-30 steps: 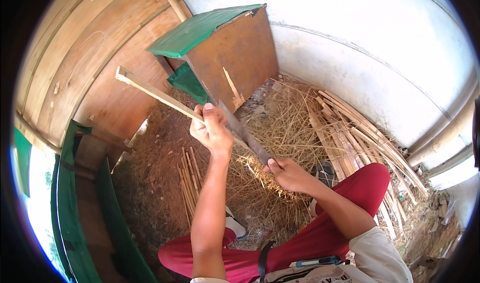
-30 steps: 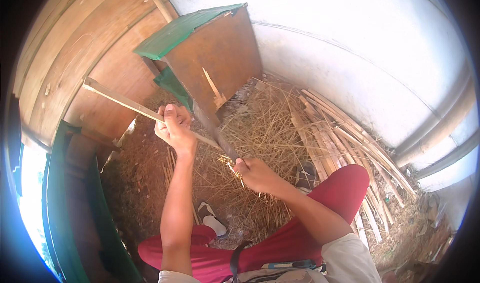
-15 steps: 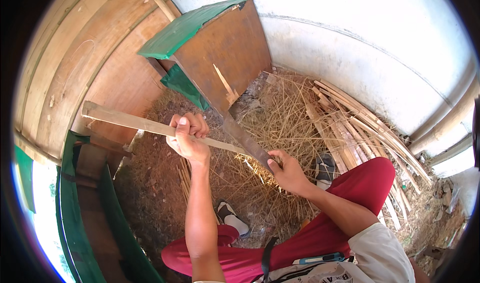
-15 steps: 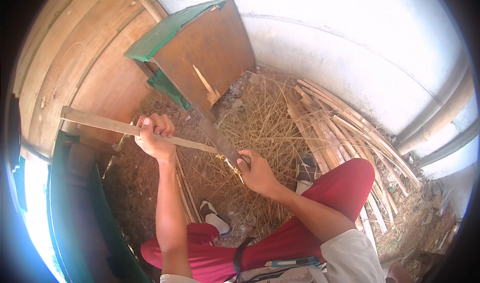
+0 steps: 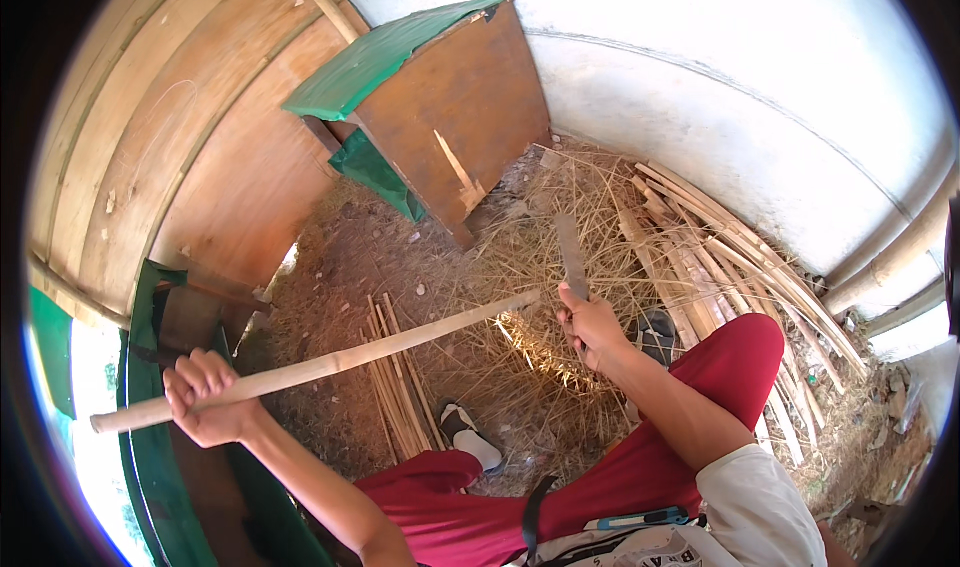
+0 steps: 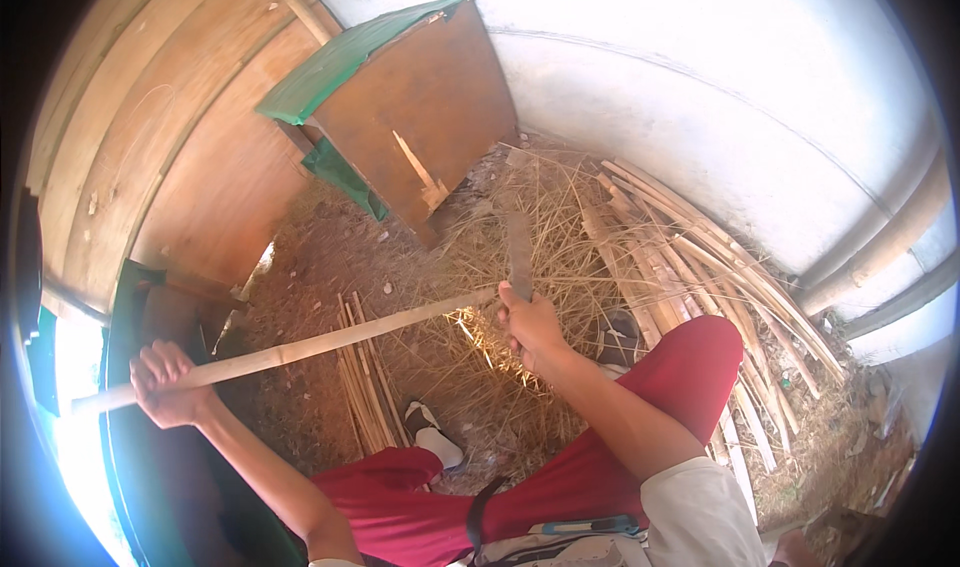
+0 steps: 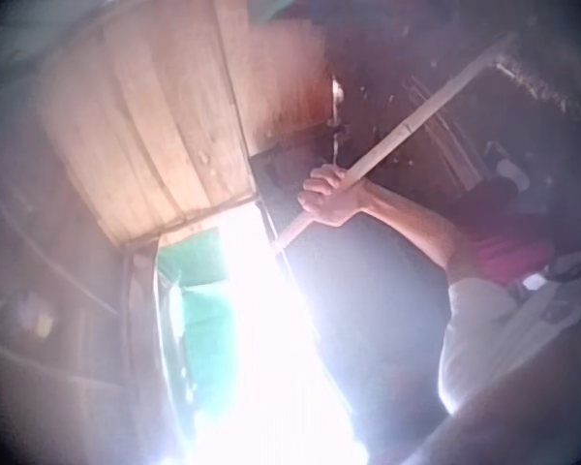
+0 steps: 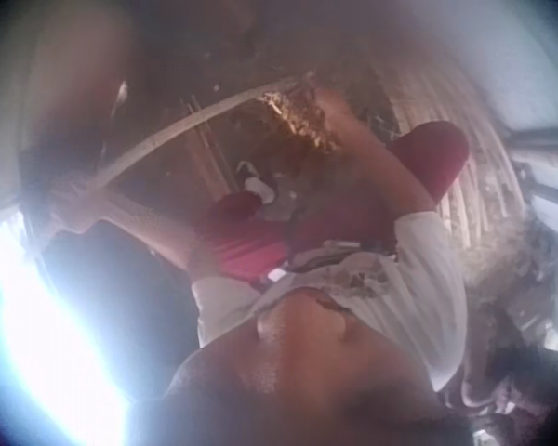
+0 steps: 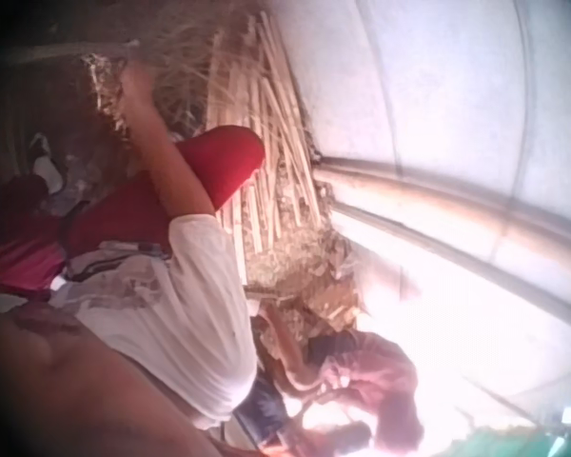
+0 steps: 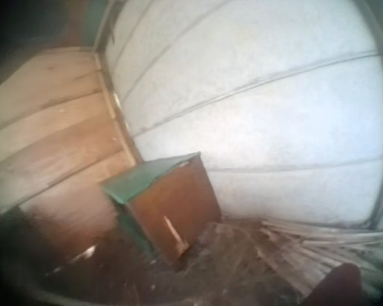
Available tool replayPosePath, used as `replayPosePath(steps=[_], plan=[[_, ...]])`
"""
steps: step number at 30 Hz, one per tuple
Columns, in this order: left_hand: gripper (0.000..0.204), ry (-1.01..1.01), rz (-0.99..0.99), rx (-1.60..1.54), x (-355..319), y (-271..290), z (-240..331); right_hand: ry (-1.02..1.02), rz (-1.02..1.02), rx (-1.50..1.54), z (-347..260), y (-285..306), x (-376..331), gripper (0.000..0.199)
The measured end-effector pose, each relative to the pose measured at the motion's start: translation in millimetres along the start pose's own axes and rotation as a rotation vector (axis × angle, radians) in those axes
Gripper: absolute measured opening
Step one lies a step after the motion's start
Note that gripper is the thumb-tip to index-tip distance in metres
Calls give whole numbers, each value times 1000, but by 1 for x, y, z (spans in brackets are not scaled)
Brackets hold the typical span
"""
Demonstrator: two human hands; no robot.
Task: The person sits on the ground and uses a utility knife to shave and sharpen a long wooden stick. They then switch to a machete to further shape and smooth the stick, repeatedly turning it to work on different sides.
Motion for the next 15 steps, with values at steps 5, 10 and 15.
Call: replayPosePath(steps=[5, 10, 15], plan=[[32, -115, 205, -94, -38, 89, 68, 71, 123, 17, -9, 6, 1, 41], [33, -162, 241, -253, -77, 111, 78, 91, 147, 41, -16, -7, -15, 42], [33, -133, 378, -417, -111, 128, 25, 151, -5, 278, -43, -18, -27, 32]])
Point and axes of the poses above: each hand's wrist, its own x-axis towards the middle knuckle, its own y-axis out of the back of the hand, z = x × y, the point moved 9 cm from there along x, towards the middle knuckle, and after that the axes turned 2 degrees about y, right-handed, at the moved point
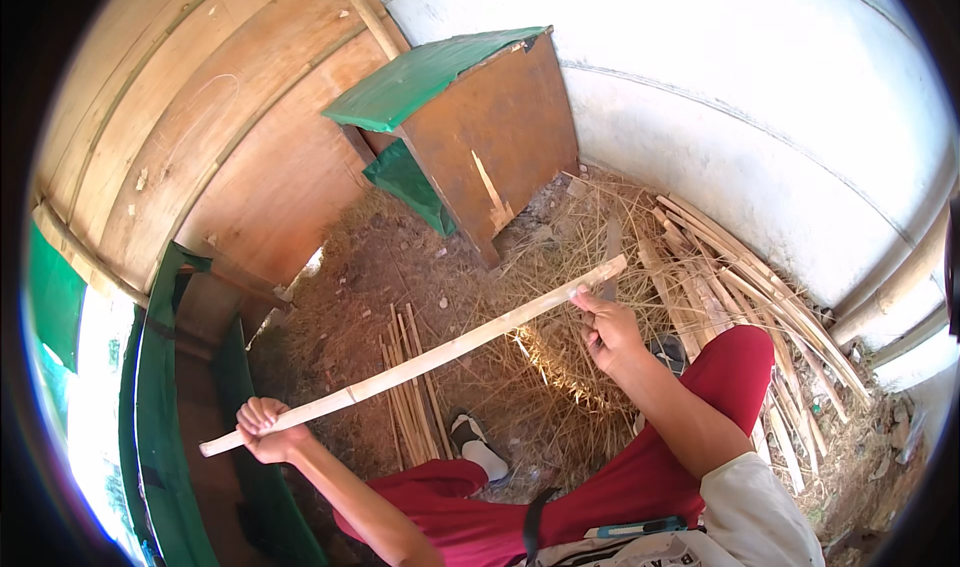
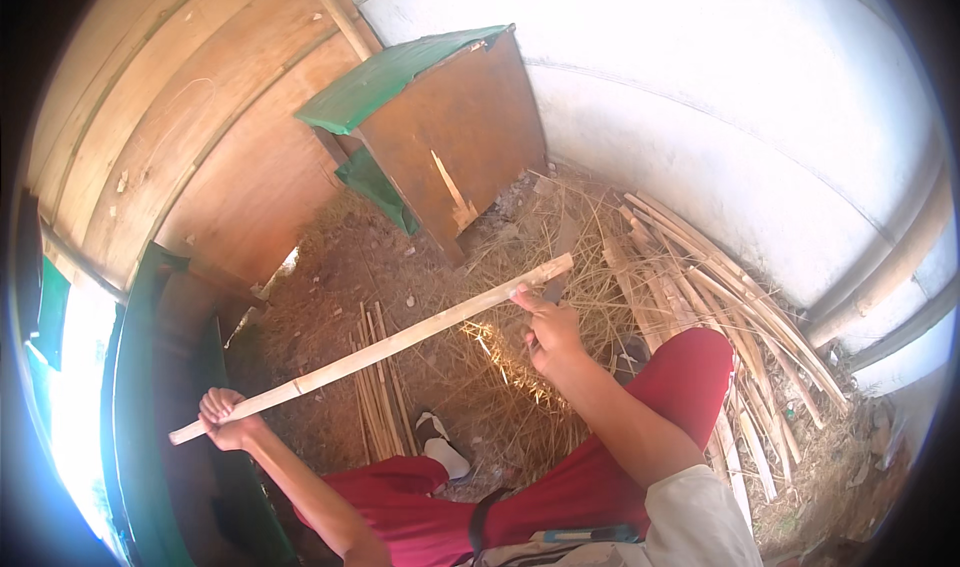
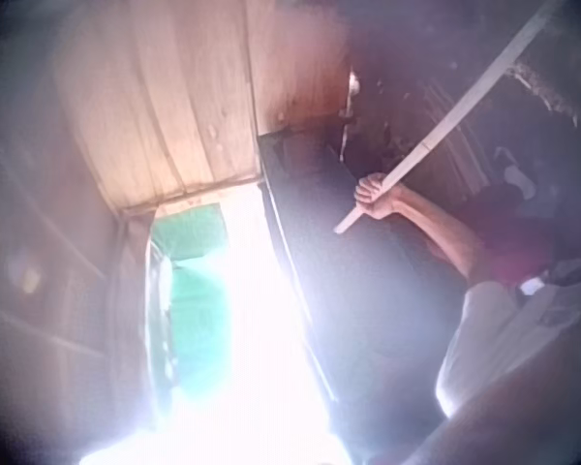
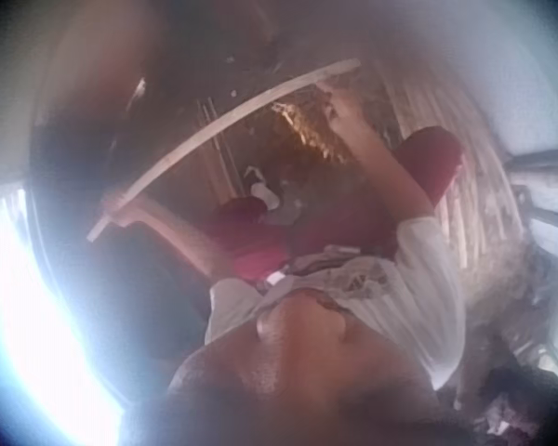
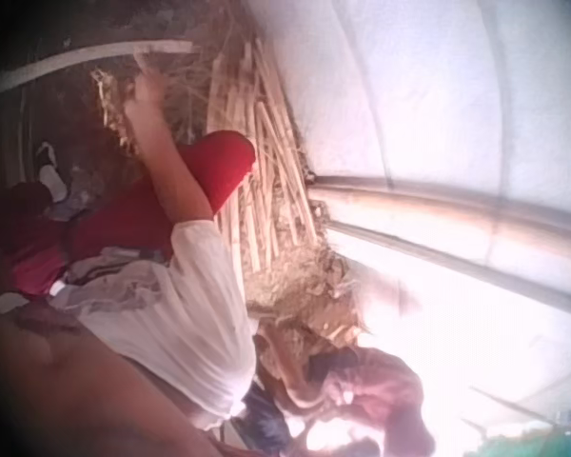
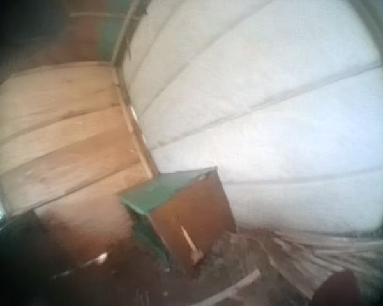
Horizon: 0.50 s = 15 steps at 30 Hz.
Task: The person sits on the ground and uses a utility knife to shave and sharpen a long wooden stick. They then switch to a machete to further shape and smooth the stick, repeatedly turning it to work on different sides.
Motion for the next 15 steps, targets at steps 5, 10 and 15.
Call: replayPosePath(steps=[5, 10, 15], plan=[[27, 409, 715, 377, -54, 61, -69, 134, 20, 92, -40, 0, 13, 27], [41, 1274, 591, 1147, -141, 76, -128, 346, -8, 179, -98, 5, 13, 39], [45, 1010, -420, 1790, -133, -27, -201, 579, -26, 258, -126, -3, 0, 42]])
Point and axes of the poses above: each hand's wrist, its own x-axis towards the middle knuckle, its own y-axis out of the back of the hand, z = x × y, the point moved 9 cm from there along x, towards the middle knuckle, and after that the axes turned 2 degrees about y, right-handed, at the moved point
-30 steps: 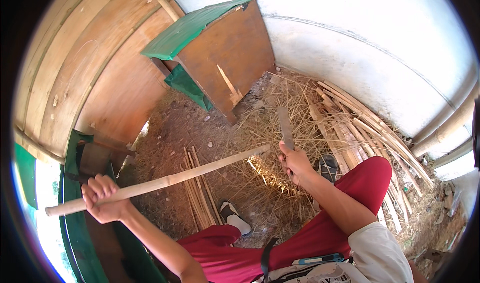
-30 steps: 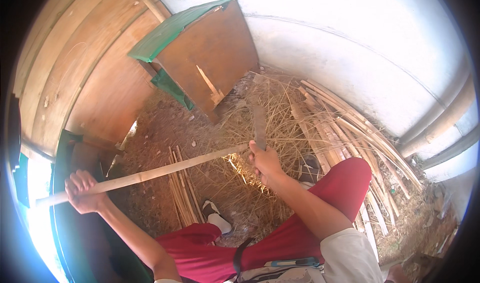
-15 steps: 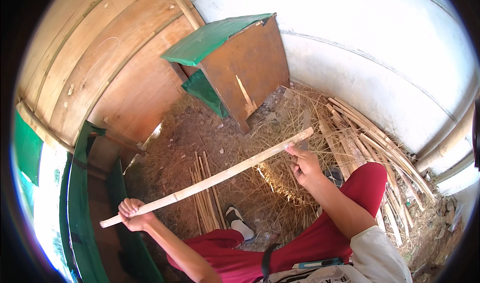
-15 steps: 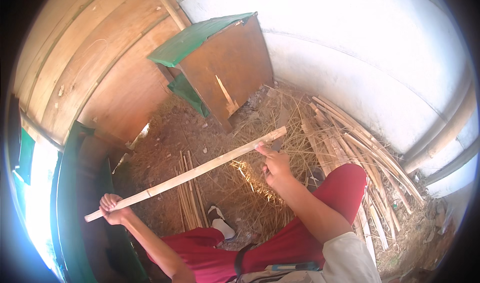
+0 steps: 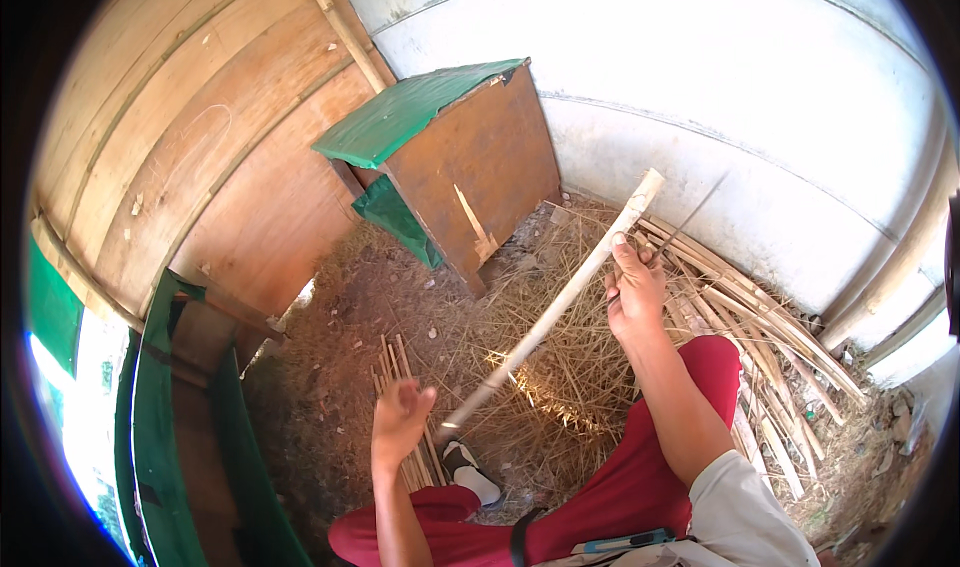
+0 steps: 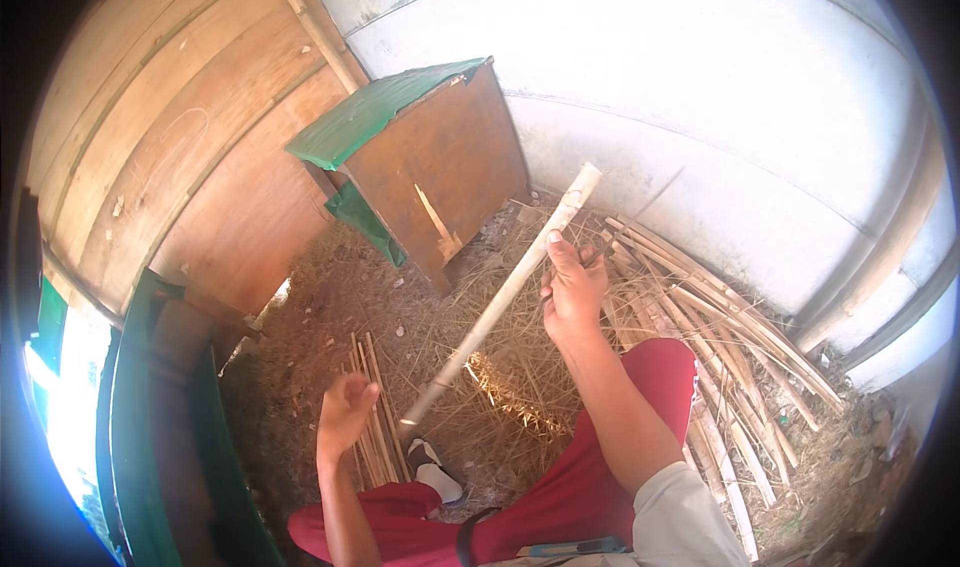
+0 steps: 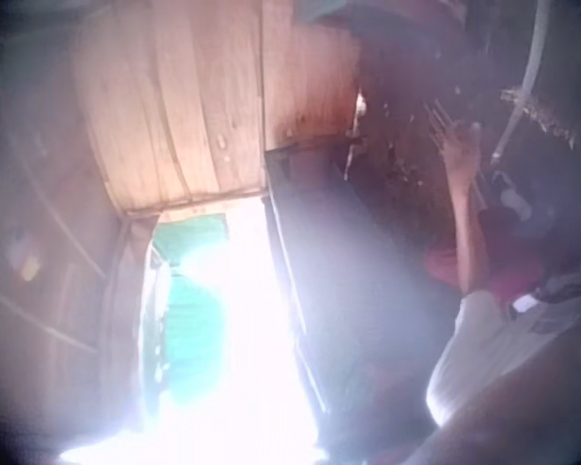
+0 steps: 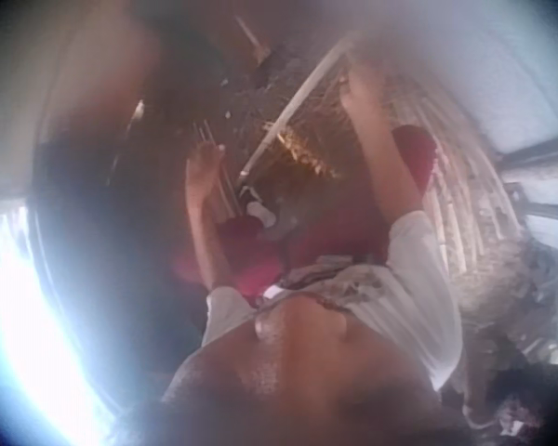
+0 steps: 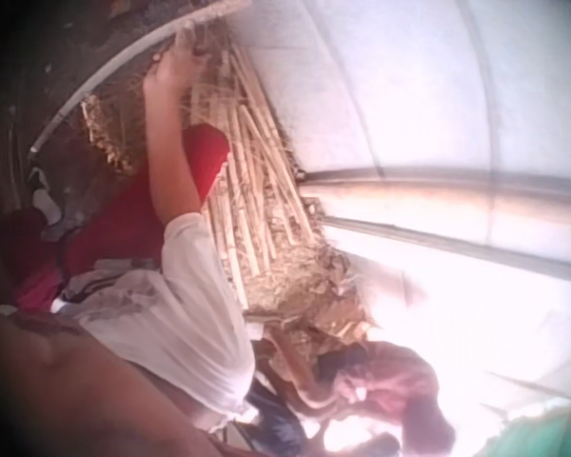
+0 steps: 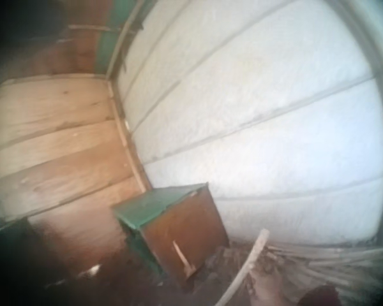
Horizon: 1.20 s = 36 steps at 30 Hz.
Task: The person sits on the ground and uses a utility knife to shave and sharpen a long wooden stick. They then switch to a machete to further shape and smooth the stick, repeatedly turning it to work on different sides.
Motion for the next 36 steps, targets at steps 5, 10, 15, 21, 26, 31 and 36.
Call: replayPosePath(steps=[5, 10, 15, 21, 26, 31, 36], plan=[[45, -407, -108, -222, 14, -29, 166, 48, -67, 53, -2, -9, -10, 45], [58, -549, -241, -275, 39, -79, 229, -140, -178, -13, 0, -17, -12, 44], [74, -525, -501, -304, 53, -139, 219, -464, -360, 86, 18, -28, -27, 28], [38, -549, -639, -471, 43, -181, 181, -499, -432, 52, 20, -43, -40, 35], [36, -312, -428, -336, 43, -140, 178, -263, -364, -458, 2, -38, -32, 41], [50, -534, 315, -641, 48, 31, 203, 106, -259, -1089, -16, -23, -17, 50], [36, -524, 472, -1103, 58, 73, 179, 292, -370, -1138, -19, -36, -35, 54]])
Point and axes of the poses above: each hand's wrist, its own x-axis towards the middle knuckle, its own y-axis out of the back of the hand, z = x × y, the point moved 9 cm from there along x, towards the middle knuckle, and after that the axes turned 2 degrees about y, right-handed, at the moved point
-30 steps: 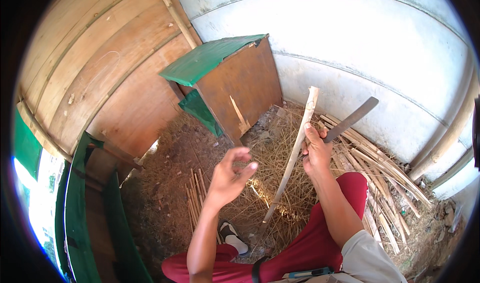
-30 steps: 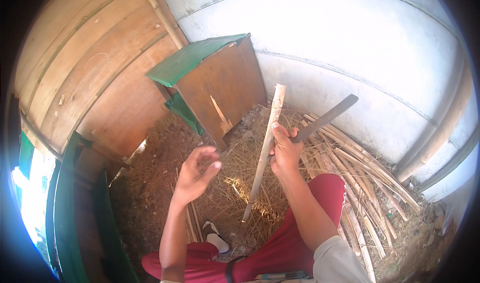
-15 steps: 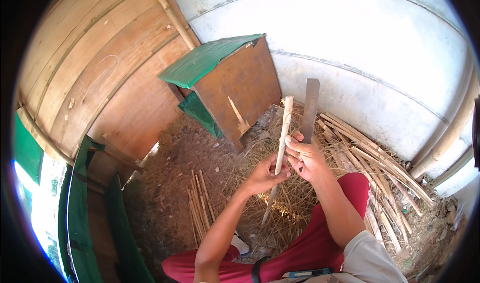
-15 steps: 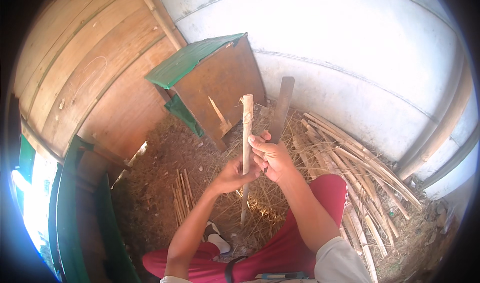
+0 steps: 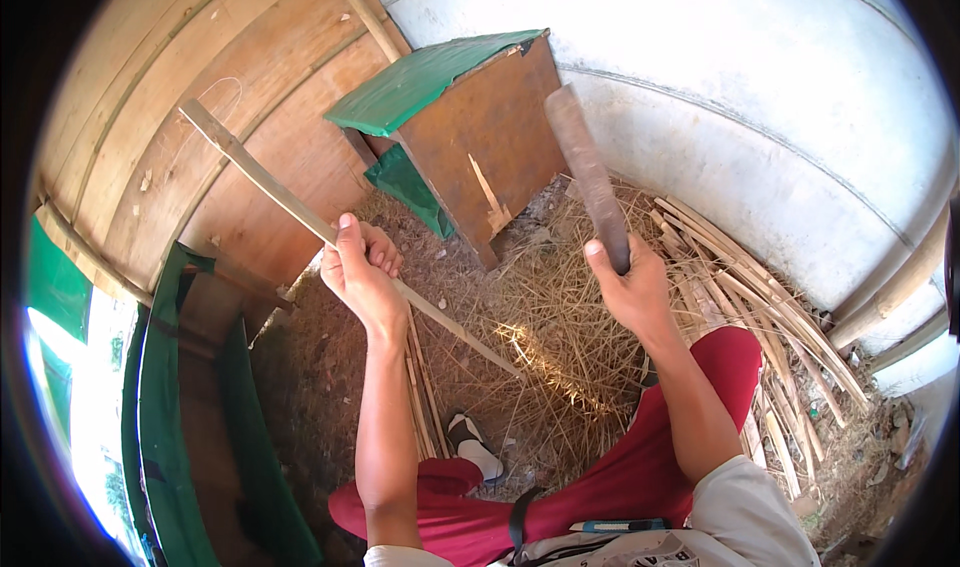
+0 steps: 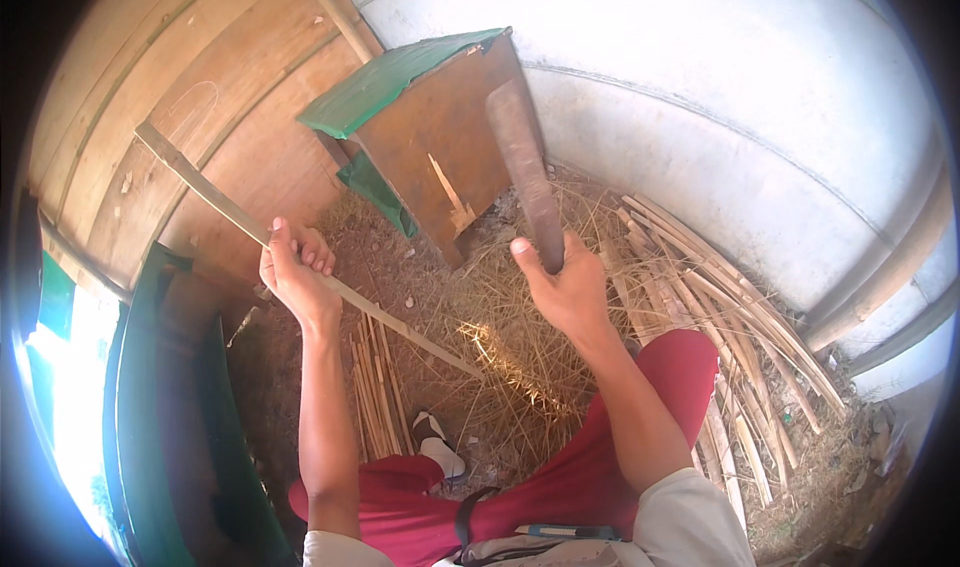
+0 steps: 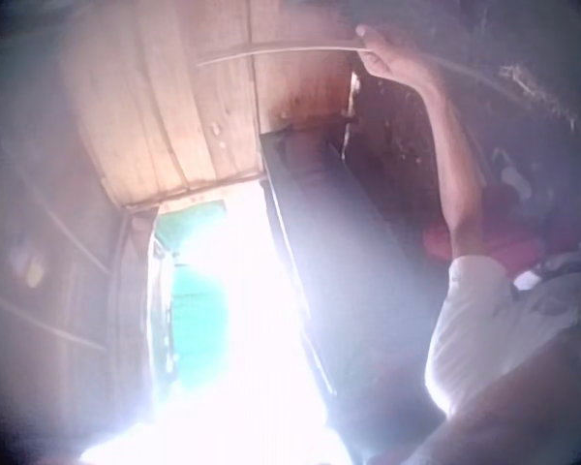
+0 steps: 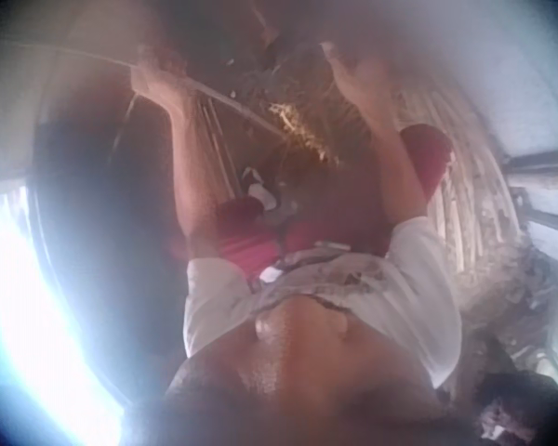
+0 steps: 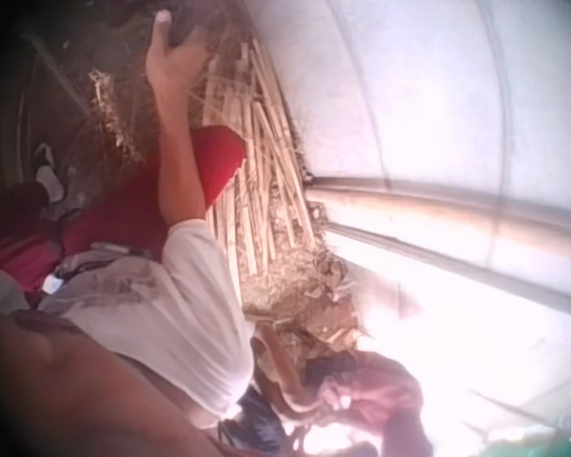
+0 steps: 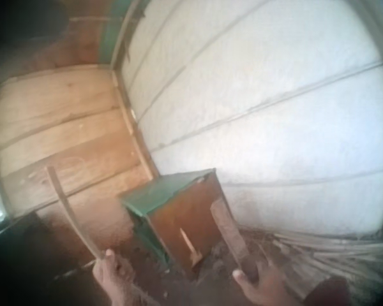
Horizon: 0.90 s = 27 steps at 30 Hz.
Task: The person sits on the ground and uses a utility knife to shave and sharpen a long wooden stick. They then switch to a machete to further shape and smooth the stick, repeatedly turning it to work on different sides.
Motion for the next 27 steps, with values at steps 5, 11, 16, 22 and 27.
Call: replayPosePath(steps=[5, 11, 16, 22, 27], plan=[[30, -22, -18, -122, 4, -2, -9, -223, -192, 145, 44, -32, -13, 43], [32, -64, 35, 20, 8, -19, 23, -138, -267, 18, 30, -44, -27, 31], [35, -124, 68, 20, 5, -36, 74, -155, -276, 32, 30, -47, -28, 37], [41, -19, -53, -94, 12, -25, 35, -193, -239, 85, 48, -43, -25, 35], [42, -130, -99, -30, -20, -3, -41, -68, -212, -62, 27, -44, -29, 32]])
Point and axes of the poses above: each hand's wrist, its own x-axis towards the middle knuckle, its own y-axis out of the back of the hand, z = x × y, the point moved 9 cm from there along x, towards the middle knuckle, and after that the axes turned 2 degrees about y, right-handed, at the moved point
